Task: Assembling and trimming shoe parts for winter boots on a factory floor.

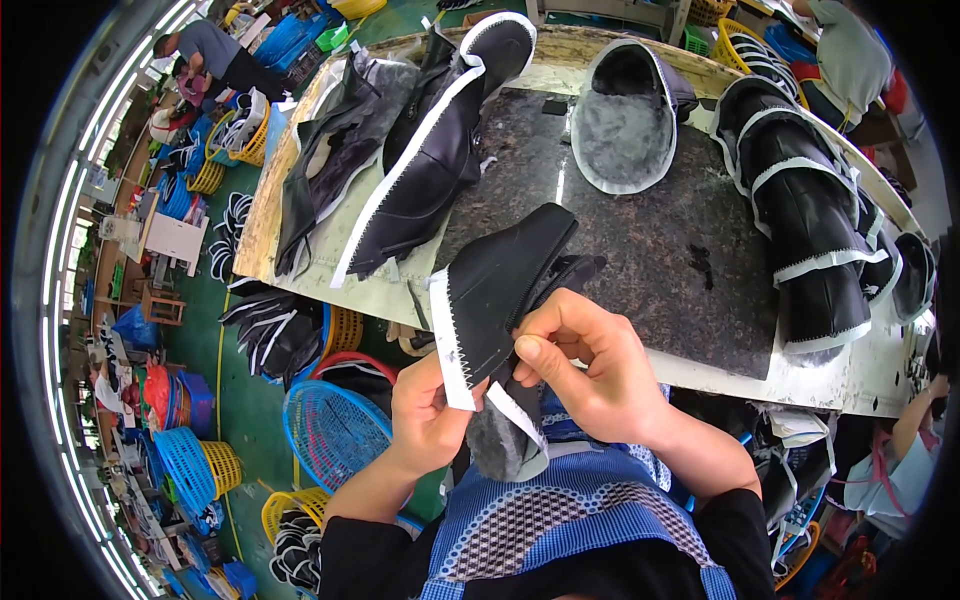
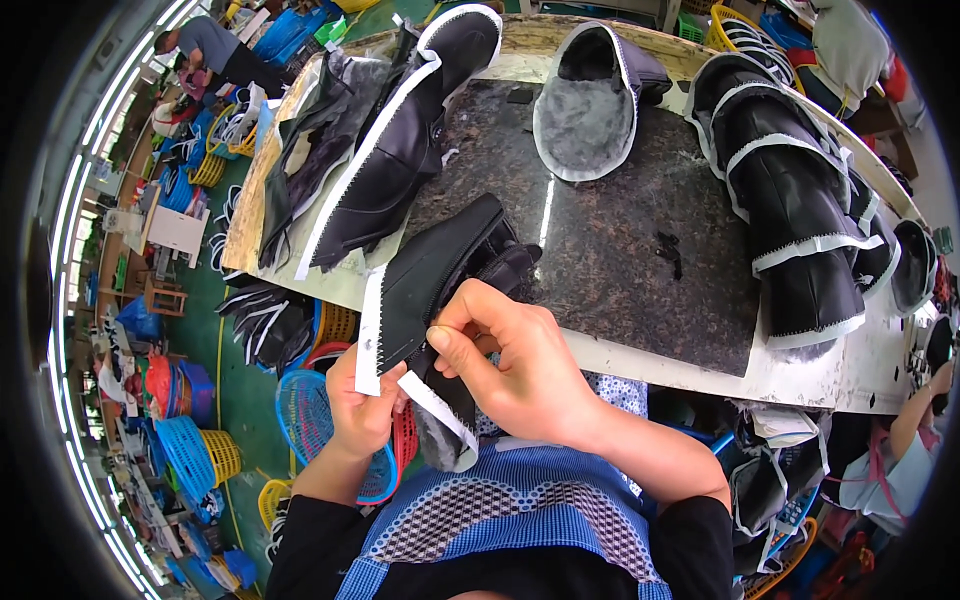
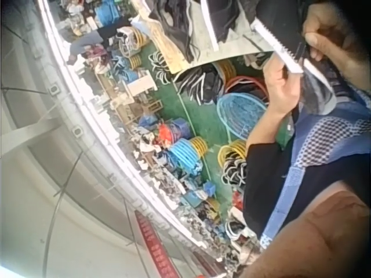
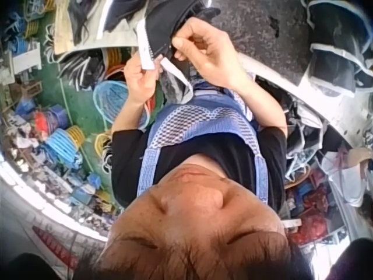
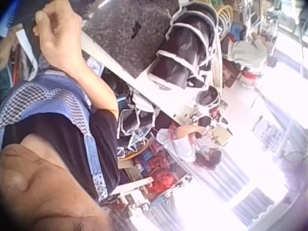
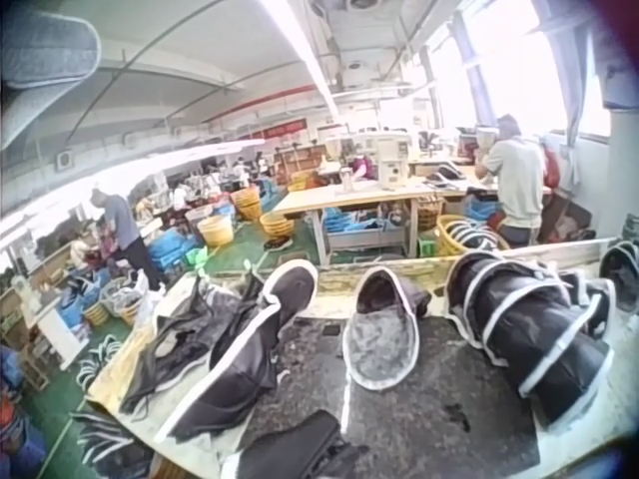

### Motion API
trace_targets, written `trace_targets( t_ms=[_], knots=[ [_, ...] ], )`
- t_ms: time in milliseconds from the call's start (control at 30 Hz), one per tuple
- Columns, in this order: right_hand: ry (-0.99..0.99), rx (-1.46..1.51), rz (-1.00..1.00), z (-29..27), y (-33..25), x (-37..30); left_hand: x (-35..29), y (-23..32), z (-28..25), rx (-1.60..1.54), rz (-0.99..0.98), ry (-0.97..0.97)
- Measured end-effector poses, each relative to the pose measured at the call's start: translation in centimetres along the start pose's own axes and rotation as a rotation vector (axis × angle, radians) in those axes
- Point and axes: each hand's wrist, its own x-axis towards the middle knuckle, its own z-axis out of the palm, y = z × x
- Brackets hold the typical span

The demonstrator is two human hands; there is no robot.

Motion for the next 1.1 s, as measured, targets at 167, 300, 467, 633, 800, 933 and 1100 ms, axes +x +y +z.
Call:
trace_targets(
  t_ms=[167, 300, 467, 633, 800, 933, 1100],
  knots=[
    [0.025, -0.433, -0.265, 0.3, 0.5, -0.8, 1.3, 0.9, -0.3, 0.108, -0.054, -0.098],
    [0.106, -0.681, -0.479, -0.3, 1.1, -0.9, 1.9, 0.2, 0.3, -0.058, -0.176, -0.164],
    [0.394, -0.8, -0.182, -6.7, 2.5, 0.9, 0.3, -2.0, 0.9, 0.031, 0.045, -0.378],
    [0.226, -0.27, -0.226, -7.1, 3.8, 1.2, -1.0, -5.4, 0.2, -0.238, 0.001, -0.182],
    [0.175, -0.259, -0.11, -5.9, 3.7, 1.0, 0.5, -4.2, 3.1, -0.336, 0.015, 0.038],
    [0.263, -0.288, -0.153, -5.7, 4.1, 0.7, 1.0, -4.3, 3.2, -0.6, -0.093, 0.11],
    [0.481, -1.312, -0.343, -14.2, 5.0, -1.2, 1.5, -4.7, 0.8, -0.222, 0.032, 0.169]
  ],
)
